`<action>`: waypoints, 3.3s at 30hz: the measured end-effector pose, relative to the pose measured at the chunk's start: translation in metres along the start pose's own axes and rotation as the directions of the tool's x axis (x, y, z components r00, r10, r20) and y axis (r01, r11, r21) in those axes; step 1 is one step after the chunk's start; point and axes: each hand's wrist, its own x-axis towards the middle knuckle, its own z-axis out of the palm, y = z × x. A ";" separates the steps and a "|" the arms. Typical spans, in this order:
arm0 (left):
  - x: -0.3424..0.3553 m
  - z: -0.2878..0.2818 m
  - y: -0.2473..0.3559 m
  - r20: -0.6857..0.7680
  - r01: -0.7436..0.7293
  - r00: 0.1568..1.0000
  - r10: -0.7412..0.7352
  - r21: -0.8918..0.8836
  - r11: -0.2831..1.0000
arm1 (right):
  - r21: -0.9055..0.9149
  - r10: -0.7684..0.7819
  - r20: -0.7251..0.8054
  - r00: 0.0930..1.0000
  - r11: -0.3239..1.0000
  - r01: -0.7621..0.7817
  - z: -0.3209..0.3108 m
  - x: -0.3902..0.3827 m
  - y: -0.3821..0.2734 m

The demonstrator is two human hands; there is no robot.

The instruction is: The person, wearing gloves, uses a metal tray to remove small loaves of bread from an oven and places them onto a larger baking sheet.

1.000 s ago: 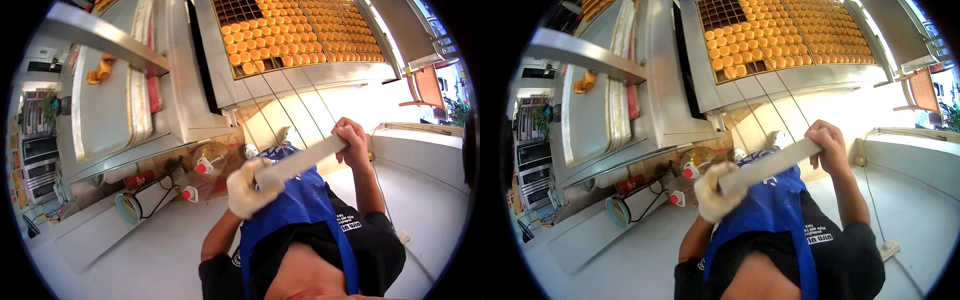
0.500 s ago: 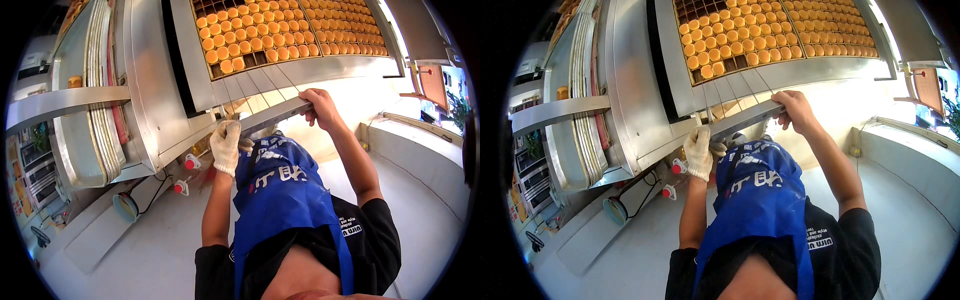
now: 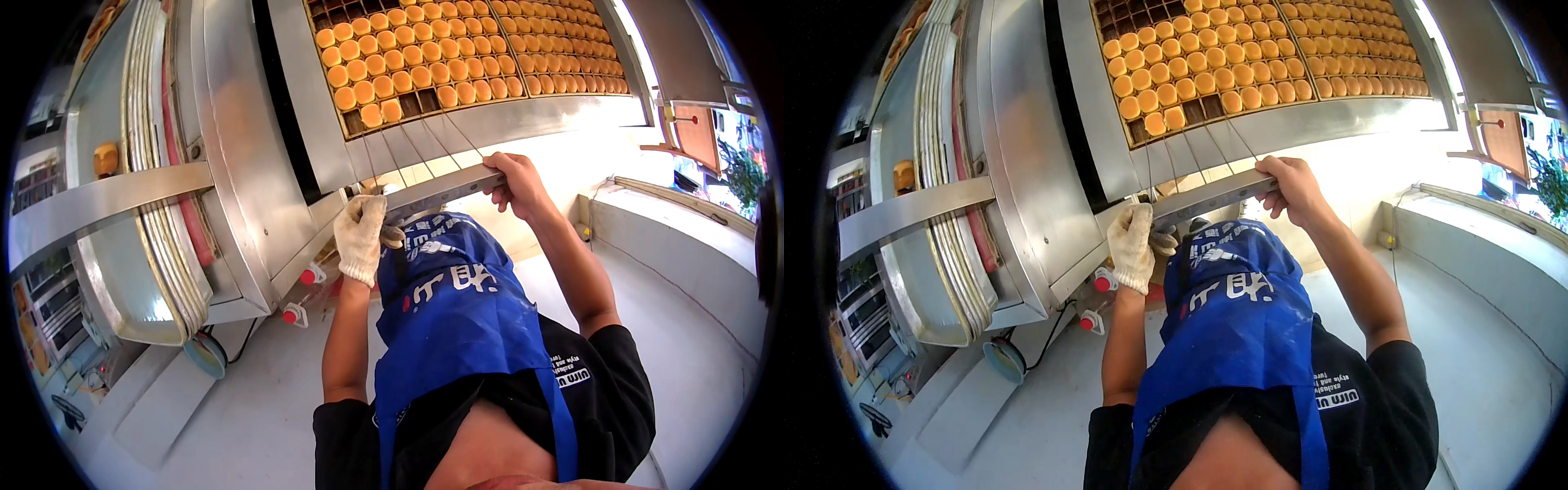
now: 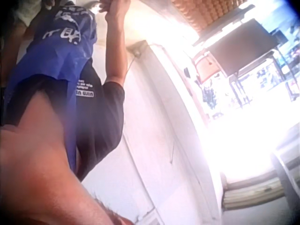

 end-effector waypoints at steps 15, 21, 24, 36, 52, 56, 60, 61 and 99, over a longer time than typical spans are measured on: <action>0.050 -0.020 -0.005 -0.016 0.073 0.997 -0.072 0.044 0.996 | 0.013 0.003 -0.024 1.000 1.000 -0.003 0.019 0.049 0.017; 0.040 -0.037 -0.041 0.013 0.080 0.997 -0.081 0.029 0.996 | 0.015 -0.141 -0.002 0.990 0.990 0.141 0.019 0.048 0.057; 0.032 -0.045 -0.056 0.032 0.029 0.999 -0.030 0.031 0.999 | 0.036 -0.164 0.010 0.986 0.986 0.164 0.015 0.045 0.078; 0.013 -0.045 -0.063 0.016 -0.004 1.000 0.004 0.017 1.000 | 0.076 -0.217 0.040 0.975 0.974 0.214 0.011 0.026 0.100; -0.211 -0.012 0.016 0.228 -0.689 0.688 0.689 0.502 0.523 | 0.037 -0.557 0.486 0.673 0.783 0.621 -0.042 -0.111 0.026; -0.298 -0.013 -0.014 -0.187 -0.726 0.429 0.884 0.511 0.460 | 0.069 -0.402 0.809 0.429 0.789 0.610 0.021 -0.148 -0.006; -0.338 -0.029 -0.022 -0.566 -0.701 0.127 0.815 0.530 0.478 | -0.025 -0.147 0.897 0.417 0.925 0.380 0.090 -0.191 -0.024; -0.343 -0.041 -0.013 -0.622 -0.686 0.195 0.758 0.466 0.559 | -0.043 -0.130 0.888 0.441 0.931 0.362 0.108 -0.195 -0.025; -0.028 0.006 -0.041 -0.094 -0.174 0.976 0.195 0.193 0.966 | 0.087 -0.200 0.080 0.977 0.977 0.193 -0.014 0.011 0.054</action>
